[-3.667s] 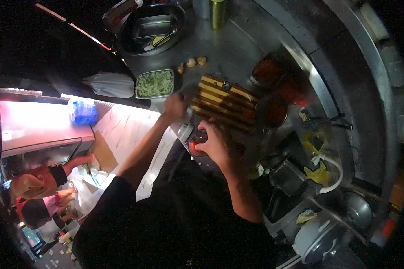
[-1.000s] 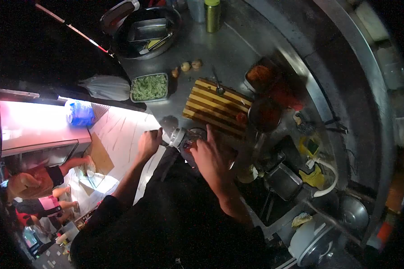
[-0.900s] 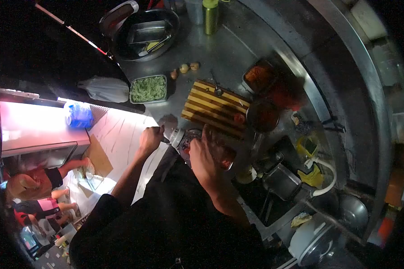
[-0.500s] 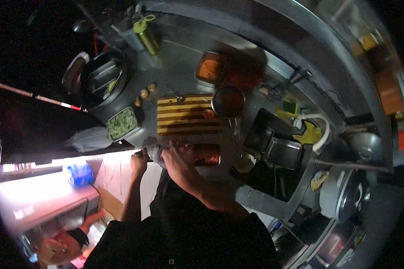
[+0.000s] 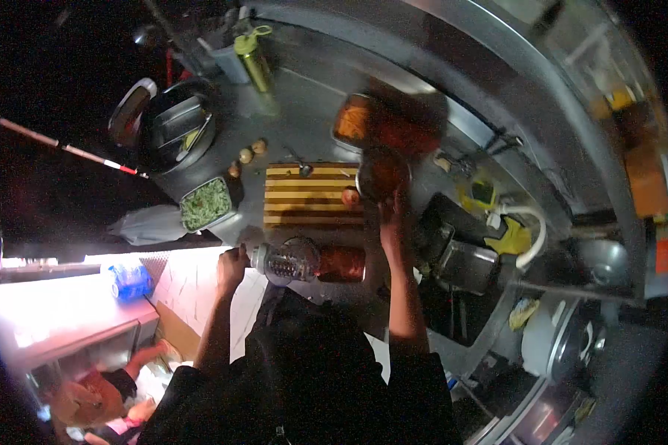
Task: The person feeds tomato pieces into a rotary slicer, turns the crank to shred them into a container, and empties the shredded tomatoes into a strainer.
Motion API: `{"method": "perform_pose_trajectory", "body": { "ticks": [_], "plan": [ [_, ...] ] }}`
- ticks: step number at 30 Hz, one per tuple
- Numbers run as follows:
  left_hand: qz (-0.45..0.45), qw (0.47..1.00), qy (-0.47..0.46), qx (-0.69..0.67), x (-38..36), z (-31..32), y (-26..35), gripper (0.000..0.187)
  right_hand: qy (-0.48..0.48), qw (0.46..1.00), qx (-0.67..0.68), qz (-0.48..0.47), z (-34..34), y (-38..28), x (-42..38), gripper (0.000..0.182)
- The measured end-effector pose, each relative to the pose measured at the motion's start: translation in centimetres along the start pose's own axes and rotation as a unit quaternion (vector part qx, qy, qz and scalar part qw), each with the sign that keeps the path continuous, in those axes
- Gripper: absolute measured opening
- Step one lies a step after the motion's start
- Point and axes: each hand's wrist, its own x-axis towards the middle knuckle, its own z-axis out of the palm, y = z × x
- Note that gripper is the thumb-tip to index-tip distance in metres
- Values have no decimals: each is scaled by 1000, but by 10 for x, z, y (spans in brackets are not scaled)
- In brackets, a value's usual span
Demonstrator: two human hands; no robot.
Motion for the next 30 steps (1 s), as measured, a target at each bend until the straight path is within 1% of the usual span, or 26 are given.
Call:
{"method": "perform_pose_trajectory", "body": {
  "ticks": [1,2,3,5,6,8,10,11,12,13,14,16,17,19,20,21,22,23,24,25,26,27,28,29,30],
  "plan": [
    [-3,1000,8,19,0,1,1,55,-30,999,-10,-19,8,6,-1,36],
    [-3,1000,-1,2,2,0,0,54,-112,992,-26,-47,14,13,-3,38],
    [-6,1000,-2,15,1,-1,2,54,-194,977,-42,-74,22,17,-6,41],
    [-22,1000,2,14,2,-6,16,53,-213,958,-141,-133,57,36,3,41],
    [-19,1000,2,19,8,-3,14,53,-221,943,-188,-163,71,39,6,41],
    [-11,999,2,30,21,7,4,53,-222,966,-124,-36,88,28,3,39],
    [-14,1000,5,15,24,6,7,54,-188,976,-103,-31,104,39,1,37],
    [-14,1000,7,8,24,6,10,54,-152,978,-111,-91,110,53,6,35],
    [-4,1000,22,-5,21,2,15,55,-147,976,-124,-106,112,65,8,34],
    [-12,1000,25,-2,22,4,13,54,-142,973,-137,-122,113,74,10,32],
    [-18,1000,24,2,23,6,12,53,-169,968,-158,-94,110,84,10,32],
    [-31,999,7,7,18,-3,20,52,-210,969,-131,-23,88,66,1,31],
    [-36,999,-3,8,18,-6,24,51,-226,971,-82,16,52,13,-1,30],
    [-26,1000,-6,-8,23,0,15,51,-195,972,82,101,8,-12,-12,31],
    [-22,1000,-8,-16,22,3,11,51,-145,958,196,148,-17,2,-16,32],
    [-21,1000,0,-8,22,4,10,51,-84,918,343,180,-38,15,-20,36],
    [-19,1000,6,0,22,4,11,51,-19,852,480,207,-63,29,-24,39],
    [-13,1000,11,10,23,3,12,51,-23,930,321,180,-86,72,-37,40],
    [-9,1000,2,16,25,4,14,51,-26,977,150,147,-102,134,-54,42],
    [-5,1000,-5,20,29,4,15,50,-30,993,-26,109,-111,166,-62,44],
    [-2,1000,-11,23,32,4,16,50,-9,992,20,128,-116,152,-66,46],
    [-3,1000,-11,25,38,4,18,50,8,987,68,142,-116,121,-68,48],
    [12,1000,-10,19,44,4,19,50,20,980,118,160,-114,72,-74,51],
    [22,999,-16,19,43,4,16,50,-13,978,145,152,-109,7,-71,57],
    [37,999,-21,19,45,4,15,50,-67,974,155,153,-101,-25,-74,57]
  ]
}}
